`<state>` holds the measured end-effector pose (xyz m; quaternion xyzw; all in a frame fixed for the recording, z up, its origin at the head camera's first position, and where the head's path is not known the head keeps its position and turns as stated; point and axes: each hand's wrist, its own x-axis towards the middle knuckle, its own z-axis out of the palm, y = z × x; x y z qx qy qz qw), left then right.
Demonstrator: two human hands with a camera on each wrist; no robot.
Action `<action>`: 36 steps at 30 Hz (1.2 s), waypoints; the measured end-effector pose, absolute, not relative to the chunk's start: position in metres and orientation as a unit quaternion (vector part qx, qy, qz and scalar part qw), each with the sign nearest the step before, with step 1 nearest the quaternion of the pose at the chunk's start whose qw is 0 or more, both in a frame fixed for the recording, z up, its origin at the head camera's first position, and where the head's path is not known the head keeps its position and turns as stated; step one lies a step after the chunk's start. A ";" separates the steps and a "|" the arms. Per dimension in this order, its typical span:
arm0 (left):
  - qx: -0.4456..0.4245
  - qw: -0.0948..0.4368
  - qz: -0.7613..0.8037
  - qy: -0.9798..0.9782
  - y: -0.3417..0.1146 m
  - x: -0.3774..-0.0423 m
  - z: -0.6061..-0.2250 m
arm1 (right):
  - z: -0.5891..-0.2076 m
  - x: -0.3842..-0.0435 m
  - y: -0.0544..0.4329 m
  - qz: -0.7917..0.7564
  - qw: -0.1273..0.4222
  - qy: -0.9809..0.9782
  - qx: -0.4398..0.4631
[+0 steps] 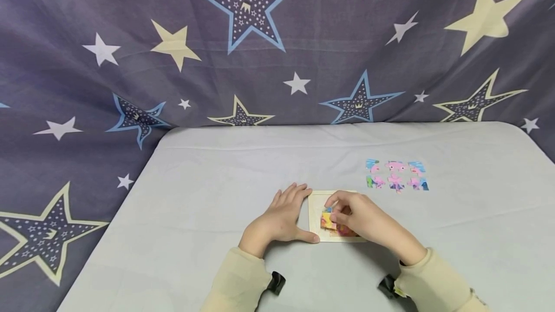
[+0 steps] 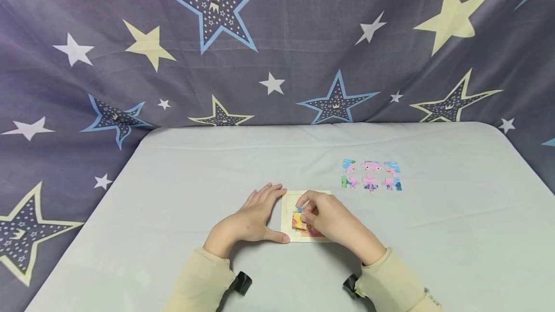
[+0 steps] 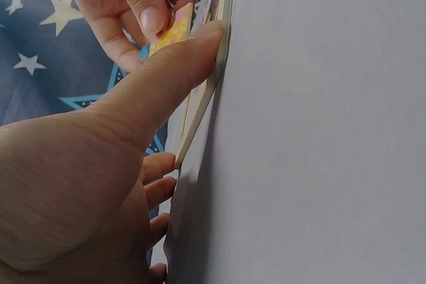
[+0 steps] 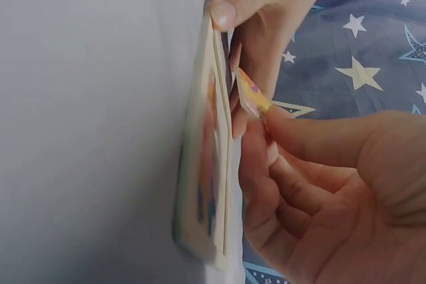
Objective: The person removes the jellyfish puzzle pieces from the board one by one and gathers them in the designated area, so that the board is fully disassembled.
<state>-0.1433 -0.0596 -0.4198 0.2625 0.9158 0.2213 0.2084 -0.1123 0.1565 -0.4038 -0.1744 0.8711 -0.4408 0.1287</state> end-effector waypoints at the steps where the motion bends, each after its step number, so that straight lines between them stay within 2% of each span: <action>1: 0.263 0.208 0.222 0.916 -0.060 -0.143 -0.420 | -0.403 -0.113 0.158 -0.441 0.129 0.871 -0.173; 14: 0.265 0.206 0.224 0.915 -0.060 -0.144 -0.421 | -0.399 -0.118 0.171 -0.439 0.115 0.876 -0.164; 25: 0.262 0.205 0.223 0.916 -0.060 -0.143 -0.421 | -0.395 -0.122 0.180 -0.441 0.132 0.878 -0.132; 36: 0.261 0.206 0.224 0.916 -0.059 -0.143 -0.420 | -0.389 -0.126 0.195 -0.422 0.109 0.892 -0.121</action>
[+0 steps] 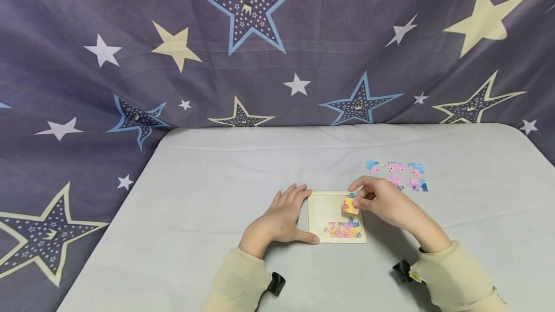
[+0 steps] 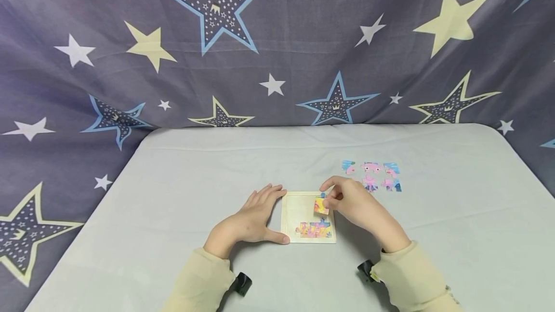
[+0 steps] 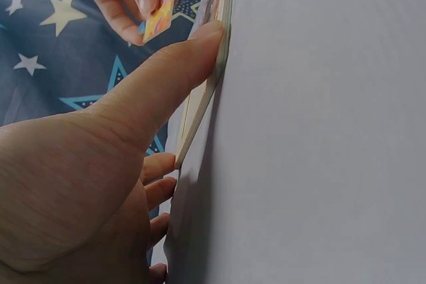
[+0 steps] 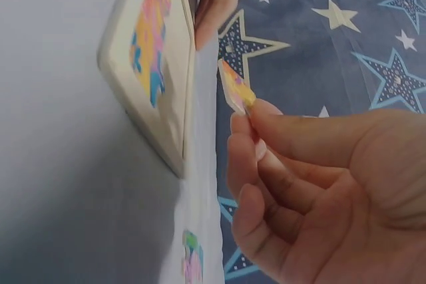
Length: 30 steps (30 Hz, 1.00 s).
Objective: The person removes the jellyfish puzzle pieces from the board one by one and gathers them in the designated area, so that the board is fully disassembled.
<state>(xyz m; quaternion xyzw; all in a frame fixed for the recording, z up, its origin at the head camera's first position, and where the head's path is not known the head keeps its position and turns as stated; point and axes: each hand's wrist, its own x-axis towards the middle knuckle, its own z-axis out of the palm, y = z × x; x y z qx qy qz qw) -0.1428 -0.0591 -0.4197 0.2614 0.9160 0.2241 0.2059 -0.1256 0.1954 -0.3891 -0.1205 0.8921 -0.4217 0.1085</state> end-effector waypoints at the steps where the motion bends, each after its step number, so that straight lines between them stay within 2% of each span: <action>1: 0.262 0.205 0.224 0.916 -0.059 -0.143 -0.420 | -0.388 -0.126 0.197 -0.423 0.107 0.892 -0.119; 30: 0.264 0.194 0.218 0.919 -0.060 -0.145 -0.432 | -0.393 -0.138 0.240 -0.384 0.076 0.917 -0.080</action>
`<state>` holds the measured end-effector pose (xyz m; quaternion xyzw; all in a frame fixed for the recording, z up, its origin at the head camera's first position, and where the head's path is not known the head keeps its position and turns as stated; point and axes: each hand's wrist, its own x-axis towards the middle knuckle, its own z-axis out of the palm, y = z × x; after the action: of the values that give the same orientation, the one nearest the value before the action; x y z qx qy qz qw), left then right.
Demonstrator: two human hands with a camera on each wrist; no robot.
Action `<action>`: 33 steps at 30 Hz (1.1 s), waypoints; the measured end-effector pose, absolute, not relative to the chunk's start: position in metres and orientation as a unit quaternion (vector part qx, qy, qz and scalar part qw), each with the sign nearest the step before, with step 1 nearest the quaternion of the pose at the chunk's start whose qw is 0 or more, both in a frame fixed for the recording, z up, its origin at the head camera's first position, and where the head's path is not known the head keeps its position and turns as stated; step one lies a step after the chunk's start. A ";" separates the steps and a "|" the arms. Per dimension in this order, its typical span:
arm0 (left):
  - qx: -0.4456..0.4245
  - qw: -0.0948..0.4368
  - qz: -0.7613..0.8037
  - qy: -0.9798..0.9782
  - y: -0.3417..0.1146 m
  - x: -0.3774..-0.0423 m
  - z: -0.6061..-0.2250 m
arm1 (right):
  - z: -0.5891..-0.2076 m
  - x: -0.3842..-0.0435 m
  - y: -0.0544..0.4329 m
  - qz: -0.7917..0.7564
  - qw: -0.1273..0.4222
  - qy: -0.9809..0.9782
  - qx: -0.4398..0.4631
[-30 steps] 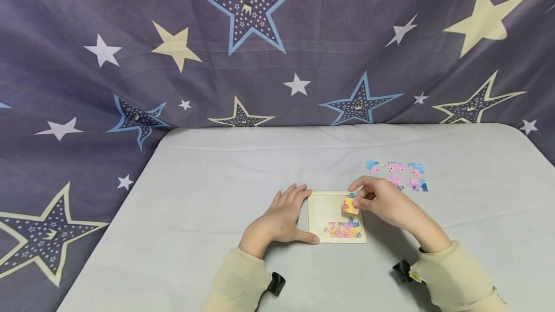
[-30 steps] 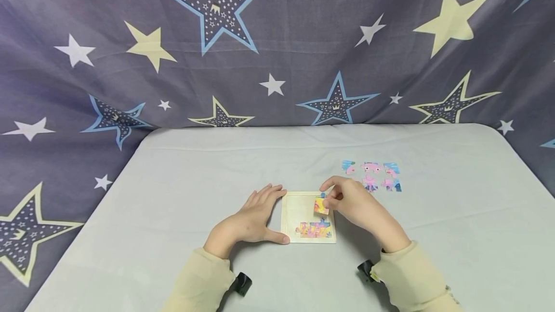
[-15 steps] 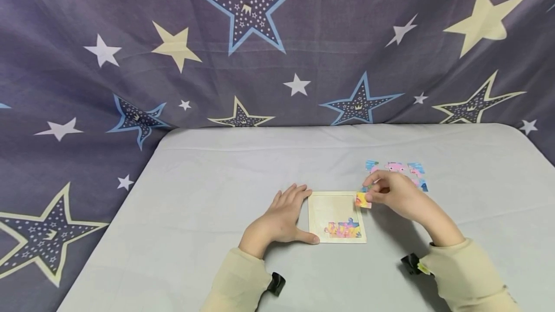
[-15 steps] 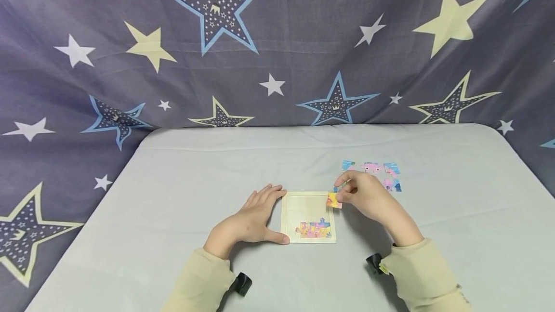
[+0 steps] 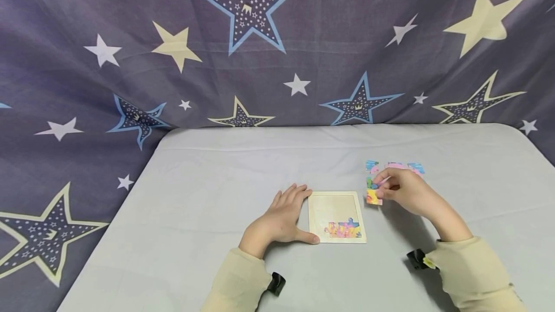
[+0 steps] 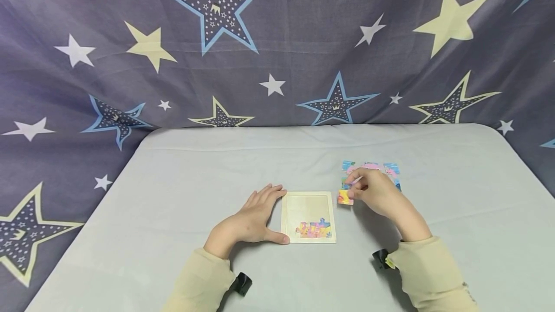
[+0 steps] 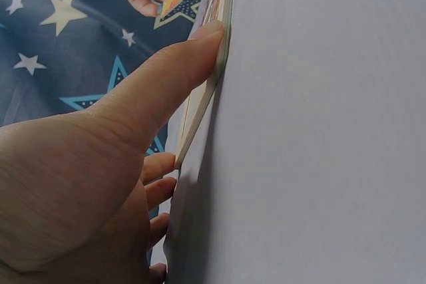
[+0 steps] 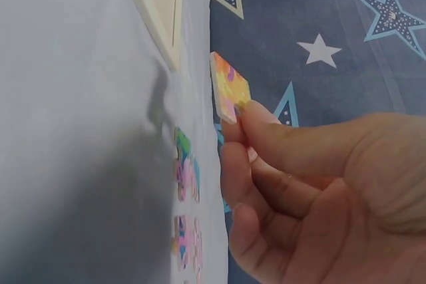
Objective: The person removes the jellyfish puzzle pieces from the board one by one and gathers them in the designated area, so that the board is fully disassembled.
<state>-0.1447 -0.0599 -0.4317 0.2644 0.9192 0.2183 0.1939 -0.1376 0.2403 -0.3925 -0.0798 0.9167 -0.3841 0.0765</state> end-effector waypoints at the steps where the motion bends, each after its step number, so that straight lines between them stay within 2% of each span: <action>1: 0.264 0.194 0.218 0.920 -0.060 -0.145 -0.432 | -0.393 -0.138 0.241 -0.381 0.079 0.918 -0.076; 11: 0.263 0.196 0.219 0.919 -0.060 -0.145 -0.433 | -0.403 -0.141 0.248 -0.367 0.101 0.922 -0.068; 33: 0.263 0.194 0.224 0.918 -0.061 -0.145 -0.434 | -0.410 -0.143 0.249 -0.355 0.078 0.930 -0.059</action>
<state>-0.1451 -0.0611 -0.4338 0.2632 0.9183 0.2236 0.1937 -0.1429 0.2487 -0.4101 -0.0591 0.9298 -0.3548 0.0780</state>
